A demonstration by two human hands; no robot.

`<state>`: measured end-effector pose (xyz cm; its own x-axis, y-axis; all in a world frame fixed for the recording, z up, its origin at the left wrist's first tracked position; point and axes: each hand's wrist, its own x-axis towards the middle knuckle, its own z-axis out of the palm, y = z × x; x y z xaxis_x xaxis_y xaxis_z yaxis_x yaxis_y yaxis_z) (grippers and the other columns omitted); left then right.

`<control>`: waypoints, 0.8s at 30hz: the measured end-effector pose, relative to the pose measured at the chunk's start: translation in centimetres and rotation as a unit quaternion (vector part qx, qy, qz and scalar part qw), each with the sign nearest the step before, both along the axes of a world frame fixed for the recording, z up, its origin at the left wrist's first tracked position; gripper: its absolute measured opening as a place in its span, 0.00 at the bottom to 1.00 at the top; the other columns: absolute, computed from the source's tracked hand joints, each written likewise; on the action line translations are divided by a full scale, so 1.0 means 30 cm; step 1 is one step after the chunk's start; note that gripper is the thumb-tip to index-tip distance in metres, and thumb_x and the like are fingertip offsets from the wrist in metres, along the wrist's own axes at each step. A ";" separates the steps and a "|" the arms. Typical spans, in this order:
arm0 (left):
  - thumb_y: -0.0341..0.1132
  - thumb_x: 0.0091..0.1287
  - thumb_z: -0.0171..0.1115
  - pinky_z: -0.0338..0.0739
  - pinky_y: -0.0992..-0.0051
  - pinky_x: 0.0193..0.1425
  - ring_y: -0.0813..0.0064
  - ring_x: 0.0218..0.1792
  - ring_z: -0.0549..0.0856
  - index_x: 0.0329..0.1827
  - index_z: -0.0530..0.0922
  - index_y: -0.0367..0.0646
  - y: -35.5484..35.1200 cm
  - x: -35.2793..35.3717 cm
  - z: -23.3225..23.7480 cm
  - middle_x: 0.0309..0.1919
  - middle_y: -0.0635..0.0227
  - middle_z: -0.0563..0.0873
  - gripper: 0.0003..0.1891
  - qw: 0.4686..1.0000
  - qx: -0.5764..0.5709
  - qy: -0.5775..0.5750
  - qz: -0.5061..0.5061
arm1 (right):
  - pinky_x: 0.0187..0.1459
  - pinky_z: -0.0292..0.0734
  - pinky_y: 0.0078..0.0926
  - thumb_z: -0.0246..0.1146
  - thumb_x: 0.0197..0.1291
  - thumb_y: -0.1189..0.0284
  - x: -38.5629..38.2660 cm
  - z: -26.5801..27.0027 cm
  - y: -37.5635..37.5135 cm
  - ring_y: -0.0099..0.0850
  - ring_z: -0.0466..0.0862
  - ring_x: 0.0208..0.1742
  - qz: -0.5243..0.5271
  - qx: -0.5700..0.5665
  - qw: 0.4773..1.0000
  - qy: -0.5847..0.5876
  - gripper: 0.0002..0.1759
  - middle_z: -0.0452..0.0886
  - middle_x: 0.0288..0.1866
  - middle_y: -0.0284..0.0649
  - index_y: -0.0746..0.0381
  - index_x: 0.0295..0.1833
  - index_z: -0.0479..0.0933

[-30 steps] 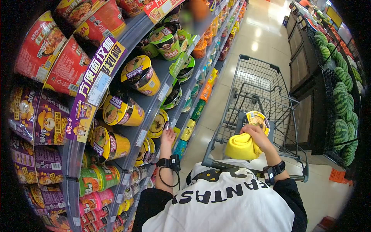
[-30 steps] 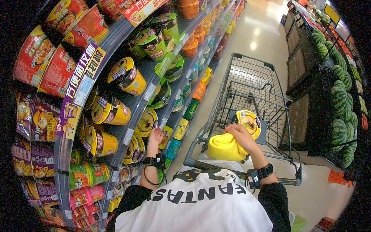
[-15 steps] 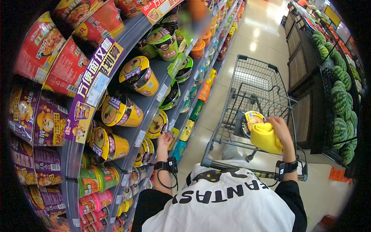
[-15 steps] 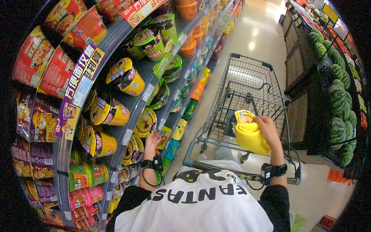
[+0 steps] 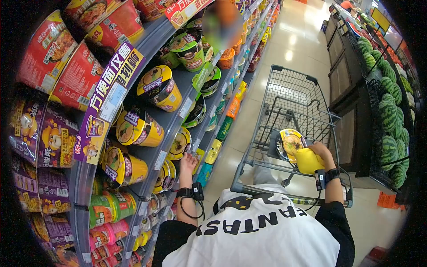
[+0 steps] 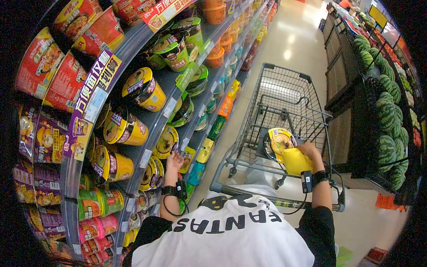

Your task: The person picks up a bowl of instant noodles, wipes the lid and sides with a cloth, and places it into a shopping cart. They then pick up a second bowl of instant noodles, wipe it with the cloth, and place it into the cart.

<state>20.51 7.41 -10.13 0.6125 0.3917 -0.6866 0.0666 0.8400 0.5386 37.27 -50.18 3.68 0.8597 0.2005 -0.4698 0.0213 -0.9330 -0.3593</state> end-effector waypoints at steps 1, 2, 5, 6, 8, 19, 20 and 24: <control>0.44 0.62 0.59 0.72 0.69 0.38 0.76 0.31 0.75 0.32 0.74 0.47 -0.002 -0.001 -0.004 0.27 0.73 0.77 0.11 1.000 -0.001 -0.005 0.002 | 0.32 0.76 0.31 0.55 0.53 0.59 0.000 0.032 0.022 0.37 0.82 0.29 -0.109 -0.020 0.989 0.096 0.21 0.81 0.32 0.49 0.67 0.40 0.78; 0.45 0.61 0.59 0.72 0.69 0.38 0.76 0.31 0.75 0.32 0.74 0.47 -0.002 -0.005 -0.007 0.27 0.73 0.77 0.12 1.000 -0.008 -0.008 -0.001 | 0.31 0.76 0.31 0.55 0.53 0.59 0.002 -0.006 0.007 0.37 0.82 0.29 -0.155 0.009 0.980 0.120 0.21 0.81 0.31 0.48 0.68 0.40 0.78; 0.47 0.60 0.60 0.72 0.71 0.39 0.76 0.31 0.76 0.33 0.74 0.47 -0.018 -0.013 -0.005 0.28 0.72 0.77 0.13 0.999 -0.034 -0.014 -0.016 | 0.31 0.75 0.30 0.56 0.53 0.61 0.000 -0.131 -0.046 0.35 0.82 0.29 -0.288 0.092 0.934 0.190 0.20 0.81 0.29 0.45 0.69 0.38 0.77; 0.47 0.60 0.61 0.72 0.71 0.39 0.76 0.32 0.76 0.33 0.74 0.47 -0.028 -0.022 0.006 0.29 0.72 0.78 0.14 0.999 -0.044 -0.015 -0.022 | 0.30 0.75 0.30 0.55 0.53 0.62 -0.002 -0.141 -0.044 0.35 0.82 0.28 -0.312 0.115 0.920 0.209 0.19 0.81 0.29 0.45 0.69 0.38 0.77; 0.47 0.60 0.61 0.73 0.71 0.39 0.76 0.32 0.76 0.34 0.74 0.47 -0.051 -0.038 0.030 0.31 0.71 0.78 0.13 0.998 -0.052 -0.007 -0.026 | 0.29 0.75 0.30 0.55 0.53 0.62 -0.015 -0.156 -0.047 0.34 0.81 0.27 -0.339 0.154 0.894 0.250 0.18 0.80 0.29 0.44 0.69 0.37 0.76; 0.39 0.59 0.57 0.72 0.70 0.44 0.75 0.35 0.76 0.36 0.73 0.47 -0.088 -0.111 0.008 0.34 0.71 0.79 0.07 0.998 -0.048 0.034 -0.017 | 0.25 0.74 0.27 0.53 0.55 0.66 -0.049 -0.087 0.000 0.31 0.80 0.23 -0.340 0.236 0.870 0.270 0.14 0.80 0.27 0.41 0.68 0.34 0.75; 0.38 0.59 0.57 0.72 0.71 0.44 0.75 0.36 0.76 0.36 0.73 0.47 -0.088 -0.114 0.010 0.34 0.71 0.79 0.07 0.998 -0.047 0.032 -0.018 | 0.24 0.74 0.27 0.53 0.55 0.67 -0.040 -0.074 0.012 0.31 0.80 0.23 -0.335 0.242 0.875 0.253 0.14 0.80 0.27 0.41 0.68 0.33 0.75; 0.38 0.57 0.58 0.72 0.72 0.44 0.75 0.36 0.76 0.37 0.73 0.46 -0.087 -0.117 0.015 0.34 0.71 0.79 0.09 0.999 -0.041 0.018 -0.023 | 0.26 0.73 0.27 0.55 0.53 0.67 0.010 0.004 0.081 0.31 0.79 0.23 -0.273 0.253 0.922 0.106 0.15 0.79 0.27 0.42 0.71 0.33 0.75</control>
<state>17.01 4.81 -9.67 0.6033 0.3042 -0.7372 0.1244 0.8772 0.4638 37.57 -47.75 3.81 0.7970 0.0051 -0.6040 -0.5224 -0.4963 -0.6934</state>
